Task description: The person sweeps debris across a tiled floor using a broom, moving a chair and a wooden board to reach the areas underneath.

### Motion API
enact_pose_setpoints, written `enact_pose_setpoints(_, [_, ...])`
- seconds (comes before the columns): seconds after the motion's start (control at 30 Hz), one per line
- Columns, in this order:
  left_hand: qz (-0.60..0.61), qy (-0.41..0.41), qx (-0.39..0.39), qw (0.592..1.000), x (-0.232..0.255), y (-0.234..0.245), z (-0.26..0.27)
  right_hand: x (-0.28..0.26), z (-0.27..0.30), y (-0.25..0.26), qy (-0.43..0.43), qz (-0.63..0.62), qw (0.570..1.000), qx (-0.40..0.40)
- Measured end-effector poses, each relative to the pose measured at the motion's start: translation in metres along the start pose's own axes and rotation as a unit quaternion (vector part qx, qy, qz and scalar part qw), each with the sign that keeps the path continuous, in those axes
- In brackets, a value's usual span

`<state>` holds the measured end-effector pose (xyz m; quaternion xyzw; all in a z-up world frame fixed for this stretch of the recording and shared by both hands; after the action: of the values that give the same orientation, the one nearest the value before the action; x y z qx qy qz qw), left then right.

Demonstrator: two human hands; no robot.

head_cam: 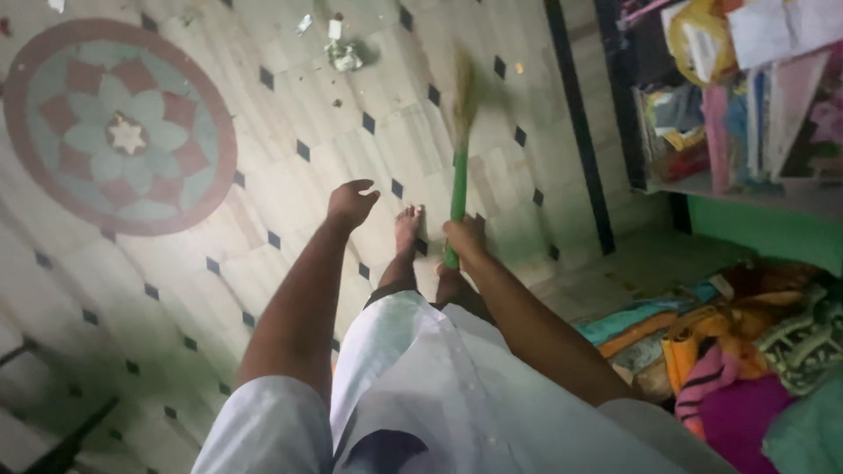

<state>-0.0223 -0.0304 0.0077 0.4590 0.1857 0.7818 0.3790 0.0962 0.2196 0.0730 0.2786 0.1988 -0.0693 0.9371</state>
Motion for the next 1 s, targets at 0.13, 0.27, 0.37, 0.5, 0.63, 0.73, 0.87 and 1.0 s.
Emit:
enact_pose_setpoints(0.13, [0.02,0.018,0.043,0.999,-0.022,0.005,0.007,0.042,-0.032,-0.066,-0.138,-0.049,0.98,-0.137])
enact_pose_setpoints(0.27, [0.012,0.068,0.057,0.996,-0.044,0.018,0.028,0.005,-0.037,-0.15,-0.133,-0.126,0.976,-0.12])
enact_pose_setpoints(0.37, [-0.033,0.058,0.1,0.993,-0.063,0.036,0.036,-0.051,-0.054,-0.176,-0.067,-0.158,0.961,-0.216])
enact_pose_setpoints(0.5, [-0.011,0.078,0.122,0.989,-0.082,0.055,0.044,-0.098,-0.079,-0.089,0.247,0.146,0.945,-0.156])
enact_pose_setpoints(0.63, [0.044,0.11,0.079,0.99,-0.086,0.073,0.047,-0.112,-0.06,0.044,0.478,0.362,0.801,0.002])
enact_pose_setpoints(0.73, [0.072,0.141,0.068,0.985,-0.08,0.072,0.046,-0.082,-0.053,0.121,0.483,0.356,0.798,0.058])
enact_pose_setpoints(0.87, [0.035,0.056,0.084,0.994,-0.052,0.065,0.035,-0.04,-0.05,0.179,0.357,0.341,0.862,0.118])
enact_pose_setpoints(1.0, [0.055,0.037,0.052,0.996,0.003,0.061,0.026,-0.014,-0.068,0.203,0.114,0.231,0.959,0.116])
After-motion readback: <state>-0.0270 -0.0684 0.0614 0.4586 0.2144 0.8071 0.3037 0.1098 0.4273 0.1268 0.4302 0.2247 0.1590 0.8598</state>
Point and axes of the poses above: each hand's wrist, its own z-axis away from the middle knuckle, its own y-axis out of the back of the hand, x = y × z, the point moved 1 cm from there along -z, towards the middle knuckle, and after that the axes turned 11 degrees about x, right-handed, at the moved point
